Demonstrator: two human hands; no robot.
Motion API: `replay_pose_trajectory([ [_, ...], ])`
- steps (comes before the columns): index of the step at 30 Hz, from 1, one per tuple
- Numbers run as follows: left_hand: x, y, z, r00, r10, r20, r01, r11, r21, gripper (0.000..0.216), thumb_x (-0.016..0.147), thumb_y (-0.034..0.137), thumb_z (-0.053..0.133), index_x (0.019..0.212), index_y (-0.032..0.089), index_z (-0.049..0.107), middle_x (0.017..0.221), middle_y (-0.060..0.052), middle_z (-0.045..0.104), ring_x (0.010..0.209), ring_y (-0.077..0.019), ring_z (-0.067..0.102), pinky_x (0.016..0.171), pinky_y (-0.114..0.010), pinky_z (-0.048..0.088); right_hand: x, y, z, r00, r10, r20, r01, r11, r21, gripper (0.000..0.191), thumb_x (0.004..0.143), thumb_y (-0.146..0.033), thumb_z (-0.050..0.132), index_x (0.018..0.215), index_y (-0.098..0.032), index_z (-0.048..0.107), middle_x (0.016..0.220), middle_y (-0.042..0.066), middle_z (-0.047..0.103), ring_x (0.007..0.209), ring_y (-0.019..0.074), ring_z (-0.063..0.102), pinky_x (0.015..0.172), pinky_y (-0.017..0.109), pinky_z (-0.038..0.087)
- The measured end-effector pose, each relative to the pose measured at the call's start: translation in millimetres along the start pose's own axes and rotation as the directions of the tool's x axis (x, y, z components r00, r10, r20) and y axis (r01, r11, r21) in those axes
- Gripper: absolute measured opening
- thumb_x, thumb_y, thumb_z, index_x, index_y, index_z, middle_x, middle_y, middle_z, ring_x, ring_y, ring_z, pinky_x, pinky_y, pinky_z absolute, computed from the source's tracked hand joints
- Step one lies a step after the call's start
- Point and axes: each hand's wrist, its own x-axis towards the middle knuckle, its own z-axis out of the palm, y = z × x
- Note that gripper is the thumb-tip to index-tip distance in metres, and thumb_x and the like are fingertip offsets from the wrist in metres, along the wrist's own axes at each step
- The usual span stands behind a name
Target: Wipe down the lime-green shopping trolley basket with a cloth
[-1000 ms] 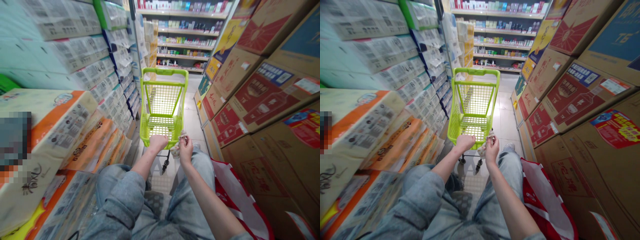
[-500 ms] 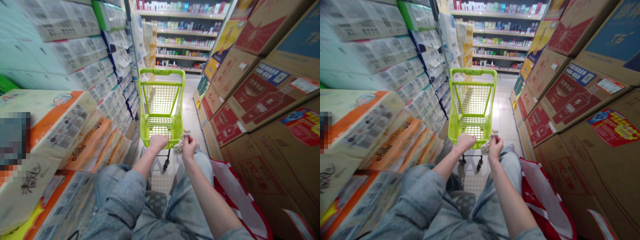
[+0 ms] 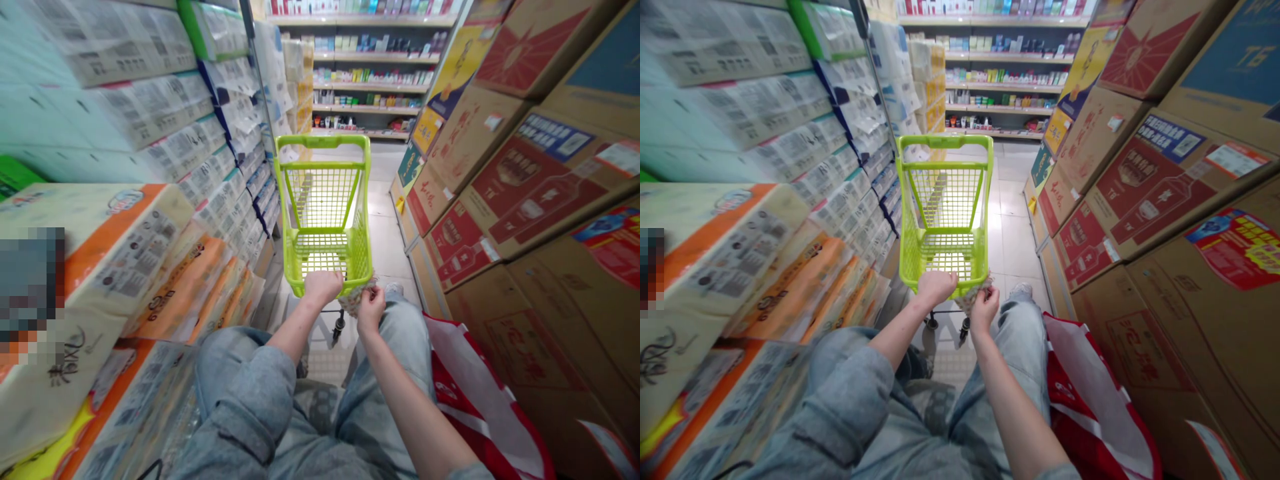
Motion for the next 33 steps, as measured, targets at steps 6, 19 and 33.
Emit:
replay_pose_trajectory([
  [6,-1,1,-1,1.0,0.009,0.002,-0.009,1.0,0.007,0.05,0.095,0.028,0.025,0.094,0.008,0.07,0.09,-0.017,0.07,0.092,-0.026,0.066,0.078,-0.038,0.049,12,27,0,0.987,0.063,0.148,-0.068,0.997,0.029,0.025,0.068,-0.037,0.045,0.078,-0.017,0.056,0.072,0.005,0.063,0.065,0.0184,0.055,0.064,0.03,0.043],
  [19,4,3,4,0.999,-0.031,-0.009,0.032,0.999,0.025,0.05,0.094,0.029,0.025,0.092,0.008,0.071,0.088,-0.017,0.07,0.09,-0.0269,0.066,0.075,-0.039,0.049,25,46,3,0.96,0.184,0.21,-0.199,0.979,0.054,0.023,0.063,-0.035,0.054,0.075,-0.016,0.061,0.07,0.004,0.066,0.064,0.0177,0.059,0.062,0.029,0.045],
  [33,6,3,5,1.0,0.022,-0.011,-0.022,0.998,0.067,0.043,0.093,0.024,0.028,0.094,0.009,0.068,0.086,-0.017,0.069,0.088,-0.0275,0.066,0.073,-0.039,0.049,27,36,-2,0.963,0.132,0.234,-0.123,0.991,-0.054,0.025,0.064,-0.034,0.05,0.074,-0.016,0.064,0.071,0.006,0.069,0.066,0.0191,0.059,0.061,0.028,0.043],
])
